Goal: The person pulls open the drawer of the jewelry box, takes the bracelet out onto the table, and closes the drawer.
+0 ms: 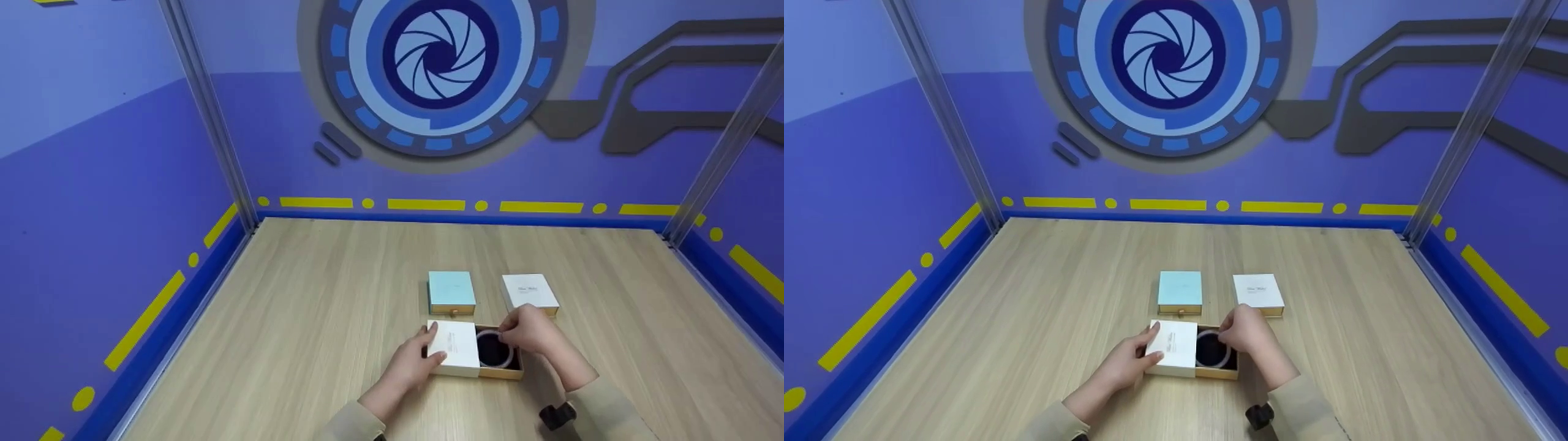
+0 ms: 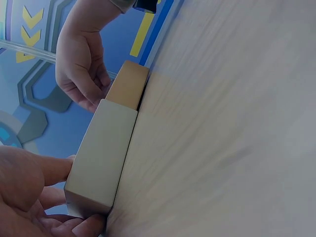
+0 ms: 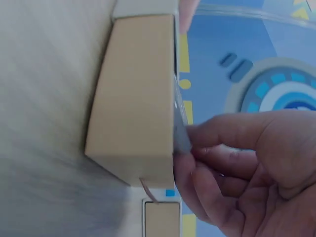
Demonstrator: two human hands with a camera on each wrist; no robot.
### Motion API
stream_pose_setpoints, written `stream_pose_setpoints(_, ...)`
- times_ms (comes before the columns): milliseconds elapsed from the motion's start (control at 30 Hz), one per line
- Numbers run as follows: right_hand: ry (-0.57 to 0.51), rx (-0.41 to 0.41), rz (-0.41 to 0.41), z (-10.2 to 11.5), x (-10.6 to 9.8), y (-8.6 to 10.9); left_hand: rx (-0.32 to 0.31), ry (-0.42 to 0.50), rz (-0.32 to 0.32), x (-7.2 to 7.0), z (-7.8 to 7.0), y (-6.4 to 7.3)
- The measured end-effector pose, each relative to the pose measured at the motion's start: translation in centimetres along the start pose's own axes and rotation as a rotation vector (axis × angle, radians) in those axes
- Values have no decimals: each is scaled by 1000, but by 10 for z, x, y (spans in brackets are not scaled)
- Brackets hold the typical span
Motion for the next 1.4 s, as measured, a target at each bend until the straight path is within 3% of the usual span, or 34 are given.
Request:
stream_pose_setpoints(267,-200,-5,109,-13,2,-1,-2,-2,-1,1,1,-1)
stream_pose_setpoints(467,-313,-5,148,-17,4,0,-6,-5,1,0,2,-1)
stream_pose_setpoints(933,-429,9,166,-25,6,3,3,4,-22,0,-2,2)
stream_pose_setpoints(1400,-445,25,147,-35,-2,5,3,-2,-19,0,-1,0)
Point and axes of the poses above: each hand's wrist, its own y-axis away from the middle knuckle, its own x-axis out of the palm, z = x × y, the point moved 10 cm from there along -y, towards the middle knuckle, and after that the axes turned 2 degrees about -z, right-handed, at the moved point
